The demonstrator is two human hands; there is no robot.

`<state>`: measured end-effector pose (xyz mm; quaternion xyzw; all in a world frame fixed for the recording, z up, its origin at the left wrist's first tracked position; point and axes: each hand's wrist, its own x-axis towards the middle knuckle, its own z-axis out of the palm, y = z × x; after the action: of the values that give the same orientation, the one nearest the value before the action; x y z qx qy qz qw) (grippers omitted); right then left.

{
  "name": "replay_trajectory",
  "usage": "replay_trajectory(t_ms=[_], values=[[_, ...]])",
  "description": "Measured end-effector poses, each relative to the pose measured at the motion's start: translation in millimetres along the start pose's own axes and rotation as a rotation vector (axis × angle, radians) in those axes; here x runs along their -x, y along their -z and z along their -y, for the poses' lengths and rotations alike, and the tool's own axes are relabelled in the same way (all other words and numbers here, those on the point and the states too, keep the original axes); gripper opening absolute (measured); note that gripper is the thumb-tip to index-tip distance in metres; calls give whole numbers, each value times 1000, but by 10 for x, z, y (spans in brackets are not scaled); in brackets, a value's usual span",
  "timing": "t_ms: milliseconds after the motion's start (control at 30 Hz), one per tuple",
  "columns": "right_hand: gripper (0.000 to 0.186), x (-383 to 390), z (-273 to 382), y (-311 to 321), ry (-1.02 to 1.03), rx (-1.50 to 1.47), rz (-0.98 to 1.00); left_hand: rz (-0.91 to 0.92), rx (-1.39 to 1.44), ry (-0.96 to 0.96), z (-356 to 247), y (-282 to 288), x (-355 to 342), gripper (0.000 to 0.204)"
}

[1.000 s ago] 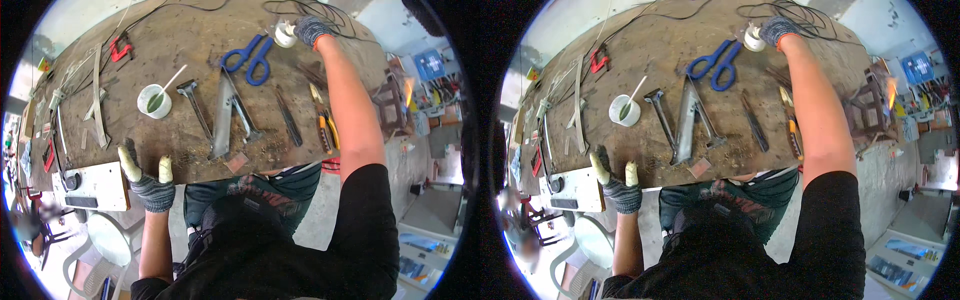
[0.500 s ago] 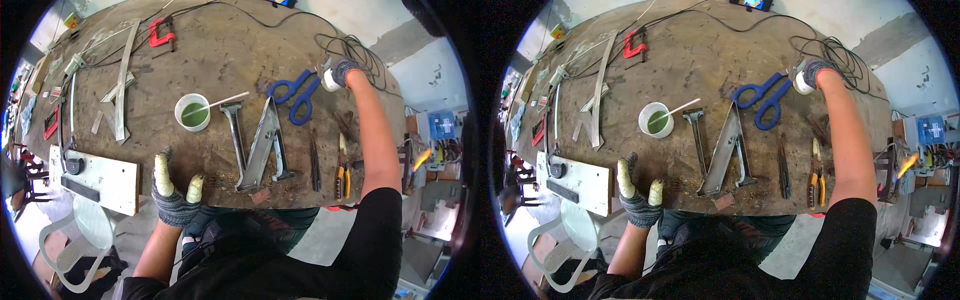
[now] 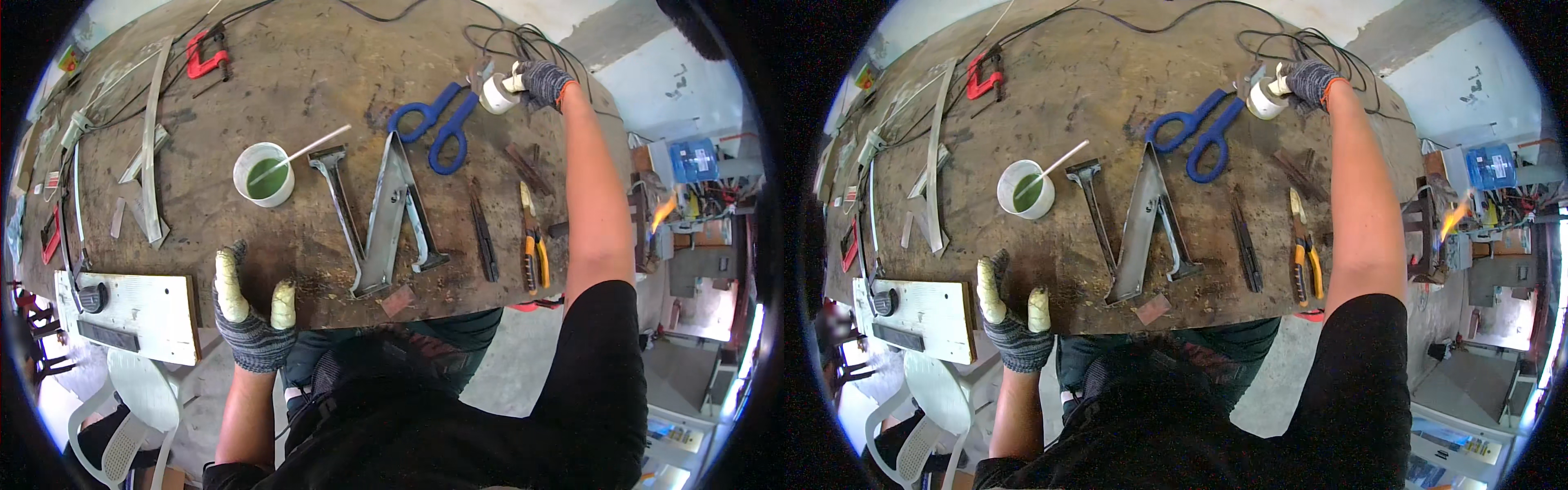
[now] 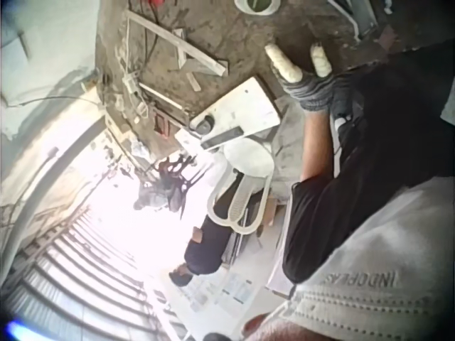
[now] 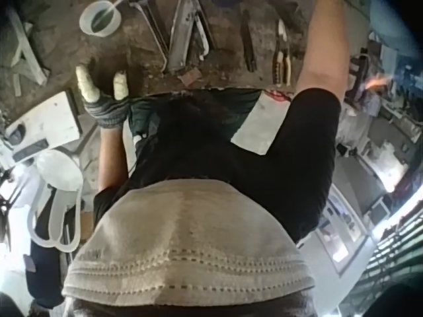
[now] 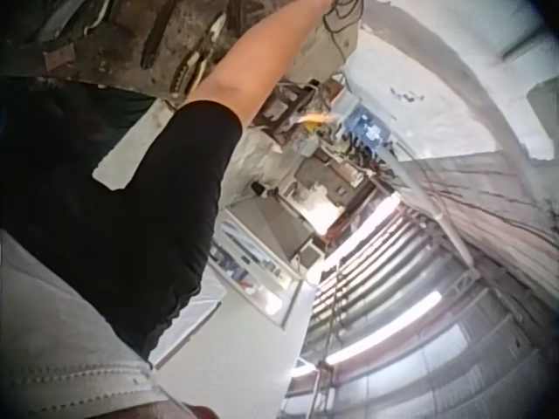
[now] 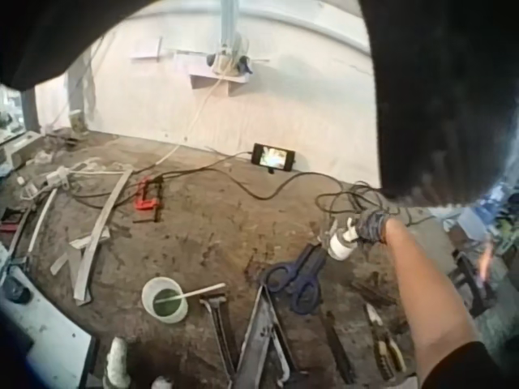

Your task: Fabricating and soldering metal sign letters on a workshop workbench.

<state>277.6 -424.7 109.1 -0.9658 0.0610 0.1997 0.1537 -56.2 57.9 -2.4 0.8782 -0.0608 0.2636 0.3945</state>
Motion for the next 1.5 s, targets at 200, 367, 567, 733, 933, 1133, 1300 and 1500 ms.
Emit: replay_trajectory(t_ms=[200,367,567,733,933,1133,1300,1500], values=[[20,354,-32,-29,-18,-370,-17,61,45,33,-1,-13,16,77],[22,300,-186,-85,13,-481,-98,-2,33,29,-2,-56,3,78],[19,281,-309,-85,90,-499,-54,14,18,26,-9,-54,5,76],[27,305,-236,-100,21,-627,-42,16,22,44,-14,-35,-1,74],[29,304,-320,-44,10,-668,-26,29,16,23,4,-55,-21,70],[30,304,-280,-139,27,-548,-81,47,-11,20,-15,-24,-24,68],[25,13,-780,-26,653,203,-219,37,6,-12,11,-60,-24,67],[21,751,143,-405,414,-733,-145,16,14,-31,-1,-63,-44,67]])
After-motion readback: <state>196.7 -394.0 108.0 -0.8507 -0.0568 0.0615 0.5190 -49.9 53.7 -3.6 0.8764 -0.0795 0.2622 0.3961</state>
